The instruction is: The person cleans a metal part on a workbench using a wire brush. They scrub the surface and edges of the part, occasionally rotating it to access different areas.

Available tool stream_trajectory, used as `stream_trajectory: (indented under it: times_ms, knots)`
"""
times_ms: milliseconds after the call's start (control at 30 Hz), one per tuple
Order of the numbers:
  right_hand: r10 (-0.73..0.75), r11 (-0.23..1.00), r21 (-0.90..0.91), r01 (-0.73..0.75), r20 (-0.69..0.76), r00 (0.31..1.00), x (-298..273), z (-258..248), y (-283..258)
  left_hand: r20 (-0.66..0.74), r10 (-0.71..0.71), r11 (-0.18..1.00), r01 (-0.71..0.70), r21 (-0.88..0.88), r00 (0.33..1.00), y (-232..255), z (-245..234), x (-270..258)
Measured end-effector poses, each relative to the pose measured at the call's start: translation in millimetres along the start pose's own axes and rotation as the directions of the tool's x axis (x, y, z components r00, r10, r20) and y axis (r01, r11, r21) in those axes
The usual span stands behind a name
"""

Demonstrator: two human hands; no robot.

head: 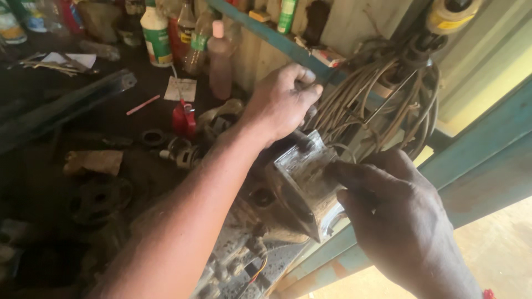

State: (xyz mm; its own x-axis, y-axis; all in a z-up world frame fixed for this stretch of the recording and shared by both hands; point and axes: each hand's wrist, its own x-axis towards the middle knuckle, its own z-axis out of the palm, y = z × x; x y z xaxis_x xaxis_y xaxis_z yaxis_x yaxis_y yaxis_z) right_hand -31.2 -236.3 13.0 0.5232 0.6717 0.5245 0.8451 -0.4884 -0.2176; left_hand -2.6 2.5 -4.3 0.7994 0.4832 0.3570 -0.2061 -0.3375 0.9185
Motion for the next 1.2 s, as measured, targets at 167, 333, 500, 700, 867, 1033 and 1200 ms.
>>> stream_trajectory:
  times_ms: [167,333,500,700,867,1033,1200]
  knots:
    - [-0.206,0.978,0.037,0.205,0.018,0.978,-9,-1,6,0.007,0.029,0.998,-0.028,-0.054,1.0,-2,3,2]
    - [-0.039,0.989,-0.132,0.063,0.172,0.984,-20,-6,19,-0.024,0.077,0.996,-0.078,-0.033,0.997,-5,3,4]
    - [-0.462,0.796,-0.329,0.508,0.211,0.861,-26,-10,38,-0.009,0.008,0.999,-0.008,-0.04,1.0,-1,2,2]
    - [-0.212,0.903,-0.303,0.304,0.299,0.93,-18,-21,28,-0.015,0.029,0.998,-0.028,0.055,0.999,2,1,0]
    - [0.028,0.913,-0.394,0.102,0.309,0.951,7,-16,-5,0.029,0.038,0.998,-0.036,-0.059,0.999,-2,3,4]
    - [0.033,0.98,-0.197,0.01,0.214,0.976,10,-21,-19,0.014,-0.011,0.999,0.01,0.049,1.0,-5,4,8]
    - [0.305,0.91,-0.384,-0.155,0.37,0.878,15,-15,-24,0.034,0.061,0.985,-0.055,-0.166,0.998,-5,3,7]
